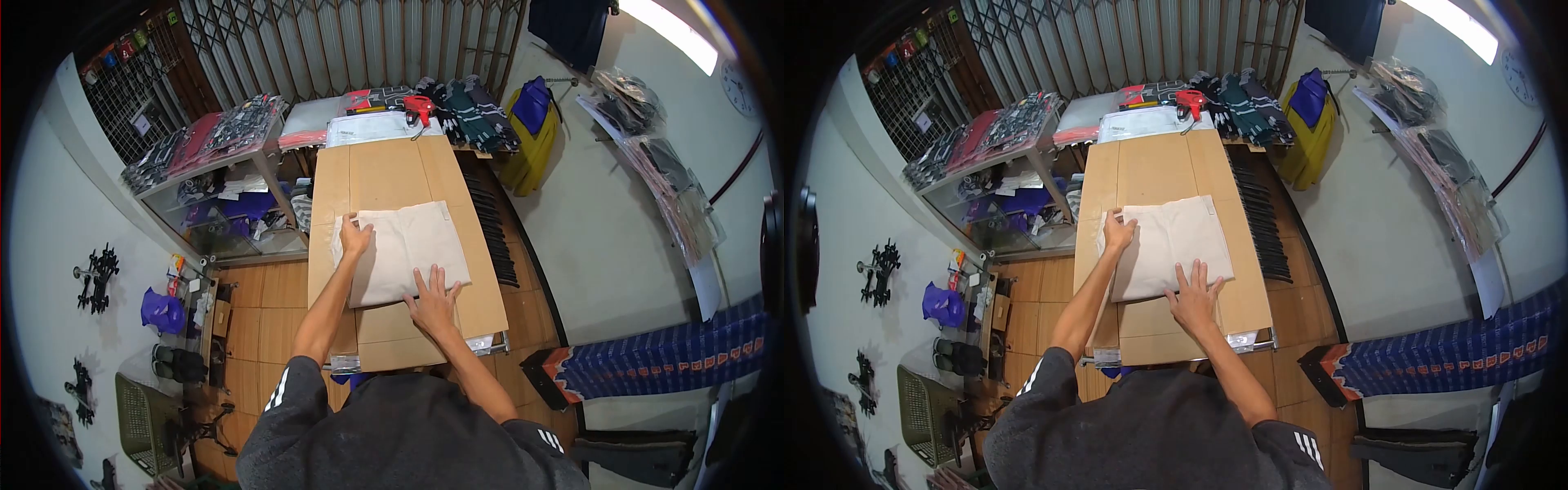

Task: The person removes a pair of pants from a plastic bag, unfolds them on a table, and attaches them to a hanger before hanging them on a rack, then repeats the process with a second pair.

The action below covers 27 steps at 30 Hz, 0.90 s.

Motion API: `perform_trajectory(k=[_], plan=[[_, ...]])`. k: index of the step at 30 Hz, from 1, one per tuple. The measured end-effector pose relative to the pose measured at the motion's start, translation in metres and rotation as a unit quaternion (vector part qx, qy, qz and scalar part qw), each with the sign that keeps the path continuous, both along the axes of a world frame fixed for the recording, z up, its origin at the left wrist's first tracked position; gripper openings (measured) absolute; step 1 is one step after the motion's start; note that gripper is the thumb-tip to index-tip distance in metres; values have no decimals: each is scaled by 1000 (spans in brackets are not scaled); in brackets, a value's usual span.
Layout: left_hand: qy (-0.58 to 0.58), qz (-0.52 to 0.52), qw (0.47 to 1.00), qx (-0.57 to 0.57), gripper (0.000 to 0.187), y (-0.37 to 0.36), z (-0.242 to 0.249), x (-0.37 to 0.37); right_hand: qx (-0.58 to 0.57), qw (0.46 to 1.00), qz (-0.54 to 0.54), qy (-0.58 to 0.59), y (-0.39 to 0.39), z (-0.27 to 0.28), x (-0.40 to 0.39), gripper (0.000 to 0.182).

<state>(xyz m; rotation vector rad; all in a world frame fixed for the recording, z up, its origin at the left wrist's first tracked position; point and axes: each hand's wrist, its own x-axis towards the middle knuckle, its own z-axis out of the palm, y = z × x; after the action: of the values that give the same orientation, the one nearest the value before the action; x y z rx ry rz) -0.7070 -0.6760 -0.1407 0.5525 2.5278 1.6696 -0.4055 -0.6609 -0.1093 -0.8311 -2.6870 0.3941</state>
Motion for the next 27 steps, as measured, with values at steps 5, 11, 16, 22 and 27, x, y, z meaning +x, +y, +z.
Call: perform_trajectory(k=[5,11,16,22,27], plan=[[-72,-72,995,21,35,9,-7,-23,-11,1000,-3,9,4,-1,-10,71],[-60,-187,973,120,28,-10,42,14,-21,1000,-18,12,14,-4,-34,71],[-107,-225,949,192,30,-37,72,67,-40,998,-27,26,18,2,-43,68],[-185,-270,916,232,32,-97,71,120,-400,849,-54,341,48,-29,-9,69],[-213,-332,900,185,21,-156,61,164,-708,584,-64,392,33,34,100,95]])
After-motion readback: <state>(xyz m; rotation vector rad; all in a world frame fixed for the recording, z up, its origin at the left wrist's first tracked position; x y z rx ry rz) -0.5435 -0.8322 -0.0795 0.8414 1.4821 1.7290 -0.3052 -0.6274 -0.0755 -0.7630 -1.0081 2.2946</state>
